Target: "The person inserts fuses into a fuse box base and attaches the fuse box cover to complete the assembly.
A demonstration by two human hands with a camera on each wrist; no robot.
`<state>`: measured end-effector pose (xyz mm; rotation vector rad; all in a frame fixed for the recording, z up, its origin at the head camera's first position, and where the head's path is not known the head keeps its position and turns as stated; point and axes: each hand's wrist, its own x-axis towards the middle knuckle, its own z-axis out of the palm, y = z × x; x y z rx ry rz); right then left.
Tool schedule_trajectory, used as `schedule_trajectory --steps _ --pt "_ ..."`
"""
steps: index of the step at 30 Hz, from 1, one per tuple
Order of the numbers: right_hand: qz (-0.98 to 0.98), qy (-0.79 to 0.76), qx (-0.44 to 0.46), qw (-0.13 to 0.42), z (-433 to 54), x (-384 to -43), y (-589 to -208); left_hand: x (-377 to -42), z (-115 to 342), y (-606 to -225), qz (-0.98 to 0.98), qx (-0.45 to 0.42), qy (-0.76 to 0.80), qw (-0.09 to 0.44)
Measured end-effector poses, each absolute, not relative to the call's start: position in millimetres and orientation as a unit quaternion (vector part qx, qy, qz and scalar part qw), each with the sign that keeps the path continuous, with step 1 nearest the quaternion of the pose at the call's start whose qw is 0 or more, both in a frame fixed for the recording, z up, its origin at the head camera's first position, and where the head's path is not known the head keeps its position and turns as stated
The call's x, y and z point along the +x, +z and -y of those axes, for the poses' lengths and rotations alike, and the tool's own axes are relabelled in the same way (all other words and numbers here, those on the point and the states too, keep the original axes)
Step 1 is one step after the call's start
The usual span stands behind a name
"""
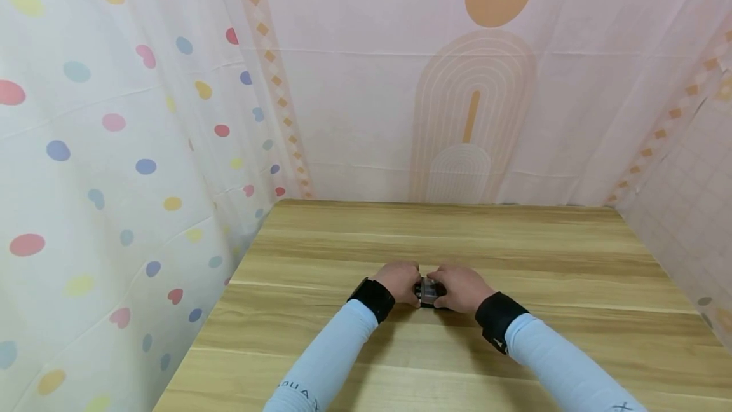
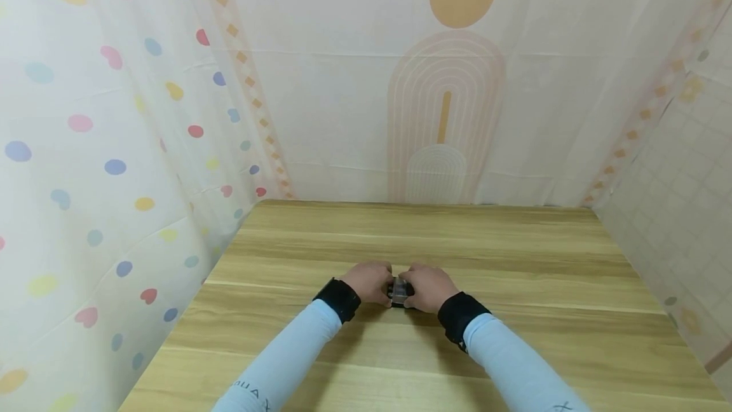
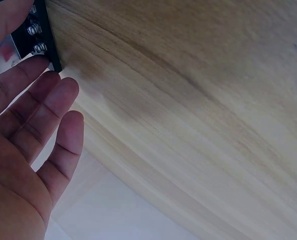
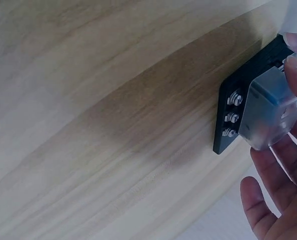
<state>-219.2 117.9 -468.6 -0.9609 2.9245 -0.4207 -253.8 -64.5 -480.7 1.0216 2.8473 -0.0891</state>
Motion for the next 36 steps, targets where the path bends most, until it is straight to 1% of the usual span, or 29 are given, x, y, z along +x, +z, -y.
schedule_trajectory --steps 13,27,32,36 --pt "-0.939 -0.083 -0.333 -0.016 -108.3 -221.4 -468.7 -253.7 66.5 -480.8 -0.937 0.345 -0.019 0.050" --pt "-0.934 -0.092 -0.343 -0.047 -111.1 -220.3 -472.4 -254.2 64.9 -476.3 -0.939 0.339 -0.019 0.051" --pt "-0.936 -0.083 -0.340 -0.043 -109.0 -218.8 -470.8 -253.6 65.2 -477.4 -0.940 0.336 -0.020 0.053" --pt "-0.938 -0.083 -0.334 -0.029 -107.3 -218.7 -468.8 -251.9 65.6 -478.6 -0.940 0.335 -0.011 0.057"
